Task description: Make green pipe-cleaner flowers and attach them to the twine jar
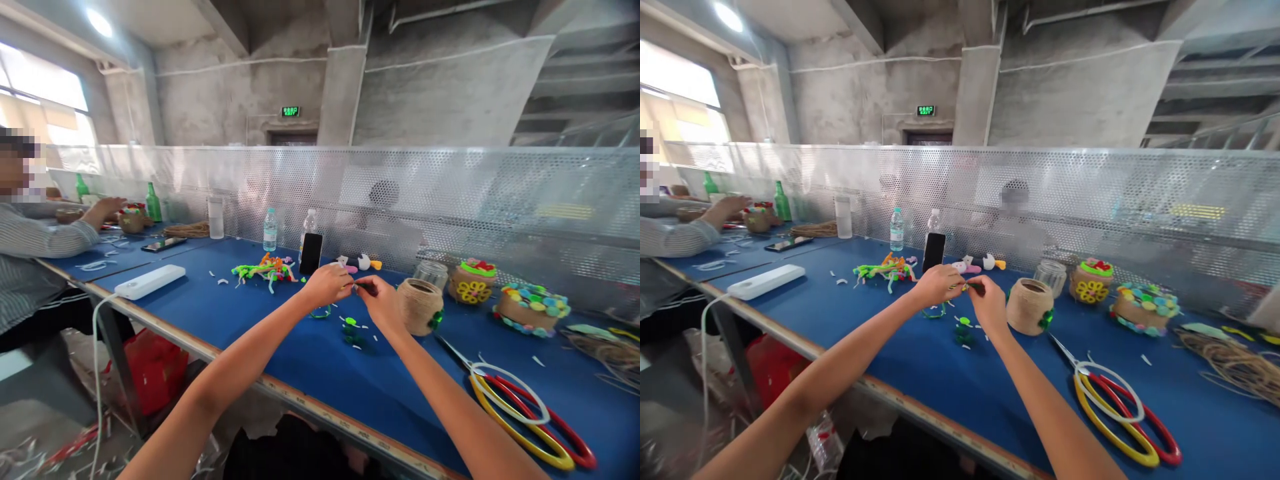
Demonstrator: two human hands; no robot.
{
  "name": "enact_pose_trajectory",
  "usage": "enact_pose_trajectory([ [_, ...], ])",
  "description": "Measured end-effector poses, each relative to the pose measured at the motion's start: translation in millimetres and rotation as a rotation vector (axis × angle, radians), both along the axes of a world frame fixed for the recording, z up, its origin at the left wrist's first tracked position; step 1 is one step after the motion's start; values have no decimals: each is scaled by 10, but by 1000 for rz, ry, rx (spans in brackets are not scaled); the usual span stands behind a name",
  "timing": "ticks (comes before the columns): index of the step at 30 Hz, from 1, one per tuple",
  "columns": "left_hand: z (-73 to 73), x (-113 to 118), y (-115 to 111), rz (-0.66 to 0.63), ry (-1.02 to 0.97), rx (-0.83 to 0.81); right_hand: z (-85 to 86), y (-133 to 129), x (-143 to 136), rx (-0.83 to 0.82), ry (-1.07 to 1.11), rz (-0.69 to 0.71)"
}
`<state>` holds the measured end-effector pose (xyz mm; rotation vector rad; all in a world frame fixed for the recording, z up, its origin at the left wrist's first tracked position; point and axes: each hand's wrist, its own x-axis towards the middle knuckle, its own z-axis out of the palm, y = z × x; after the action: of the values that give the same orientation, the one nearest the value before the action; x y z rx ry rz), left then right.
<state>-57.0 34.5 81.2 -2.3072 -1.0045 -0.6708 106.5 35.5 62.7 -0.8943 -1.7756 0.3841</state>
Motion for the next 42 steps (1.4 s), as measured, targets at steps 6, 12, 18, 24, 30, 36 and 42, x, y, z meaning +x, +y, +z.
enact_pose_trajectory([
  [6, -1, 33, -40, 15, -26, 0, 3, -31, -35, 46, 142, 7],
  [12, 14, 79, -74, 45, -94, 0, 12, 11, -59, 15, 223, 53],
  [18, 95, -73, -59, 161, -229, 12, 156, 191, -330, -51, 286, 136],
  [24, 236, -406, 23, 274, -440, 17, 313, 412, -791, -134, 346, 216],
  [30, 292, -605, 68, 293, -654, -37, 341, 527, -1023, -196, 364, 231],
  [36, 260, -710, 139, 254, -860, -125, 323, 466, -1091, -243, 384, 243],
  [42, 184, -708, 267, 161, -1064, -189, 306, 491, -1115, -297, 388, 267],
])
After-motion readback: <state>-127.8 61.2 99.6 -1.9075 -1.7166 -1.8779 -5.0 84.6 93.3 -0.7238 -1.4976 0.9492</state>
